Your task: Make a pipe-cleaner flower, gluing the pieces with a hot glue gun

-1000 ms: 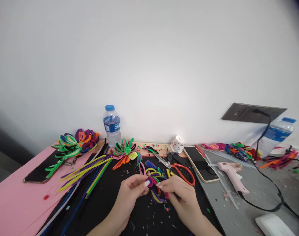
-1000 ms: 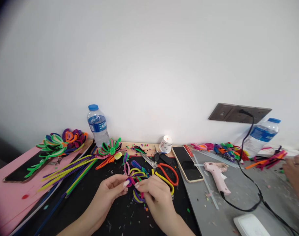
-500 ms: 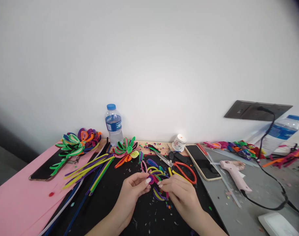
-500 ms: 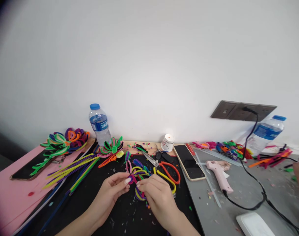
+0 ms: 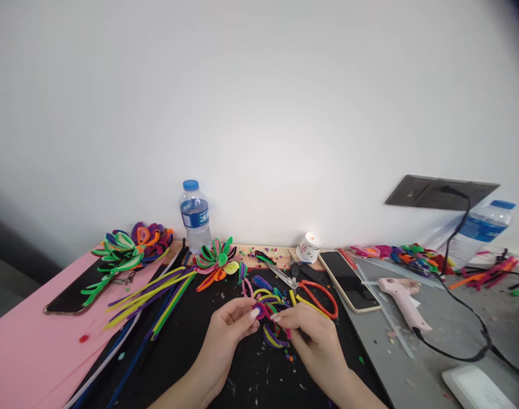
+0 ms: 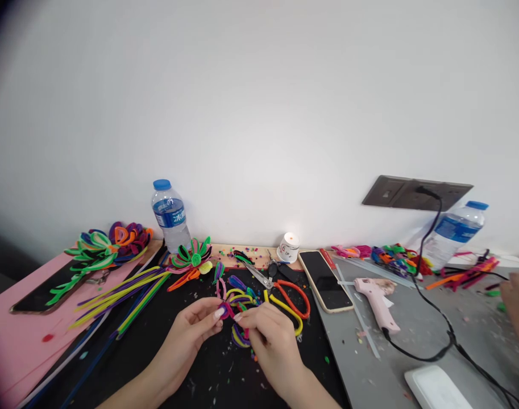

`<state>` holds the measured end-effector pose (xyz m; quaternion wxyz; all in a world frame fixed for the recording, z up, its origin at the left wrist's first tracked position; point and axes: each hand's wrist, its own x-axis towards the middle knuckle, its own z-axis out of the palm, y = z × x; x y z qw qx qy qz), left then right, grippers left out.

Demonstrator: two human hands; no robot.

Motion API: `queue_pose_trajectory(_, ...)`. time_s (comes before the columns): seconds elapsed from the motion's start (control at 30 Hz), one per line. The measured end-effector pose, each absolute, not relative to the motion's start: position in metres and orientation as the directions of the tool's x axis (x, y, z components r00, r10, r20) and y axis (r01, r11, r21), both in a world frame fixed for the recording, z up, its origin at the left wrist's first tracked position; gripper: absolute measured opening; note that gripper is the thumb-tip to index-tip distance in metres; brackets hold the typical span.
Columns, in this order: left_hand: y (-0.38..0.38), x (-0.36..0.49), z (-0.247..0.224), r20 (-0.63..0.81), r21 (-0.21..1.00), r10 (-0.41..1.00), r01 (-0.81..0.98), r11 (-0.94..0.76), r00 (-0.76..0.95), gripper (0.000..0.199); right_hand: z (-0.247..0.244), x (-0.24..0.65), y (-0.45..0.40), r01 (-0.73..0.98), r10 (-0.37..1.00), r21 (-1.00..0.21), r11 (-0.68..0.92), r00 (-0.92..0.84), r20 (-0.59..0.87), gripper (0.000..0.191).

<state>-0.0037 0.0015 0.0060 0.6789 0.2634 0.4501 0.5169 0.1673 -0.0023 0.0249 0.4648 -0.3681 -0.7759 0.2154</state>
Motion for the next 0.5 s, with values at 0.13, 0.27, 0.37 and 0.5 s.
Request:
queue_pose_trajectory(0.13, 0.0004, -0.0026, 0.0099, -0.297, 0.854, 0.954, -0.435, 0.284, 0.04, 0.02, 0.0214, 0.1697, -0.0017, 0.386, 0.869, -0.78, 0.493, -0.187, 0.457, 0.021)
queue_pose_trajectory(0.27, 0.0008, -0.0027, 0.0106, -0.261, 0.881, 0.965, -0.402, 0.249, 0.025, 0.019, 0.0204, 0.1707, -0.0009, 0.365, 0.918, -0.843, 0.395, -0.117, 0.379, 0.018)
queue_pose_trajectory(0.37, 0.001, -0.0027, 0.0106, -0.244, 0.895, 0.97, -0.38, 0.231, 0.016, 0.018, 0.0197, 0.1709, 0.0004, 0.346, 0.94, -0.874, 0.34, -0.088, 0.33, 0.017)
queue_pose_trajectory(0.5, 0.0015, -0.0036, 0.0092, -0.232, 0.911, 0.973, -0.349, 0.217, 0.0, 0.018, 0.0185, 0.1702, 0.001, 0.334, 0.952, -0.892, 0.304, -0.073, 0.297, 0.016)
